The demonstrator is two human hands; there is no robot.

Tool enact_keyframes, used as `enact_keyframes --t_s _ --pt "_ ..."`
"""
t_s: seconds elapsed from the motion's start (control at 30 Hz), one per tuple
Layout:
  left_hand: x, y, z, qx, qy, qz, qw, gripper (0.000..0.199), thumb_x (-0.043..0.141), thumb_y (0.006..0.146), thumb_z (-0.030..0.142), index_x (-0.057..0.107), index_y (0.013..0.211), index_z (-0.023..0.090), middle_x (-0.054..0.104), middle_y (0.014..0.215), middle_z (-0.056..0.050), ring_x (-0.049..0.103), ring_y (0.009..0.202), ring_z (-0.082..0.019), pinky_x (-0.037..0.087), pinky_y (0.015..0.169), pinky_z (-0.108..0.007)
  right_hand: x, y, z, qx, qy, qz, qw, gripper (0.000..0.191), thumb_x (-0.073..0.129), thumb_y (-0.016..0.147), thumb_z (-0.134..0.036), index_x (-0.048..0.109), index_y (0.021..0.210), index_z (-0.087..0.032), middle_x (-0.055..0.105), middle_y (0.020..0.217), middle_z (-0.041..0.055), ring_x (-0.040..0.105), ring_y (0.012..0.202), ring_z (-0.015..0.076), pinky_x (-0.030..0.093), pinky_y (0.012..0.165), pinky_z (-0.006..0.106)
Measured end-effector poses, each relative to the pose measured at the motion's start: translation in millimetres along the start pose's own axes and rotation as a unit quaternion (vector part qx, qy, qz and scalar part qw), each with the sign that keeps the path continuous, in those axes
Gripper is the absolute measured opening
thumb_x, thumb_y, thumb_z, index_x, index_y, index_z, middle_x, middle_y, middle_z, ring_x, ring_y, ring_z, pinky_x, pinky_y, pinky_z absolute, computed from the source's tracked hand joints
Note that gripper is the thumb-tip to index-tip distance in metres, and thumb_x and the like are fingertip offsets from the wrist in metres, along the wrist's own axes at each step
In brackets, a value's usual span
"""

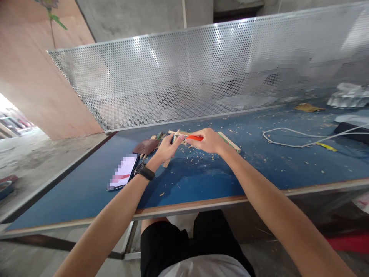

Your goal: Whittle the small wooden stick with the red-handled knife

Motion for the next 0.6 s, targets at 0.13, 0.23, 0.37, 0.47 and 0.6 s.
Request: enact_keyframes --t_s 0.13,0.23,0.37,0.47,0.6 --pt "-0.2 2 -3 -0.004 0.002 -0.001 1.000 0.051 0.057 0.098 0.072 0.055 0.090 0.021 0.049 0.055 0.006 0.050 0.041 -0.010 0.036 0.041 -0.023 -5 -1 -6 0.003 -0.111 0.070 0.991 0.053 0.062 0.093 -0.074 0.086 0.117 -0.034 0.081 0.088 0.0038 0.071 0.077 0.0247 0.043 0.063 0.033" --pt "0.2 3 -8 -0.016 0.003 -0.005 1.000 0.053 0.056 0.097 0.074 0.055 0.091 0.022 0.049 0.054 0.006 0.050 0.041 -0.010 0.036 0.042 -0.023 -6 -3 -12 0.010 -0.188 0.103 0.977 0.052 0.061 0.092 -0.076 0.086 0.116 -0.038 0.083 0.091 0.0037 0.074 0.082 0.0275 0.044 0.065 0.034" --pt "0.0 4 -12 -0.030 0.009 0.001 1.000 0.051 0.056 0.099 0.072 0.054 0.089 0.022 0.048 0.054 0.006 0.050 0.040 -0.010 0.037 0.042 -0.023 -2 -5 -19 0.009 -0.244 0.121 0.962 0.052 0.058 0.093 -0.076 0.085 0.116 -0.037 0.082 0.086 0.0038 0.074 0.080 0.0276 0.044 0.065 0.034" --pt "0.2 4 -13 -0.039 0.002 0.008 0.999 0.049 0.056 0.101 0.068 0.052 0.086 0.022 0.046 0.053 0.006 0.048 0.040 -0.010 0.037 0.043 -0.023 -2 -5 -22 0.014 -0.249 0.140 0.958 0.051 0.058 0.095 -0.074 0.086 0.114 -0.036 0.082 0.085 0.0043 0.073 0.079 0.0281 0.042 0.064 0.035" --pt "-1.0 3 -11 -0.047 -0.016 0.022 0.999 0.048 0.057 0.101 0.067 0.050 0.084 0.023 0.045 0.052 0.007 0.046 0.038 -0.009 0.037 0.042 -0.023 -3 -3 -15 0.010 -0.149 0.115 0.982 0.051 0.058 0.096 -0.072 0.086 0.111 -0.033 0.082 0.088 0.0043 0.072 0.079 0.0262 0.041 0.064 0.034"
Point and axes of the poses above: each hand's wrist, its own y-axis towards the middle knuckle, its own x-axis out of the palm, z = x × y, the point moved 7 cm from there along y, towards the middle knuckle
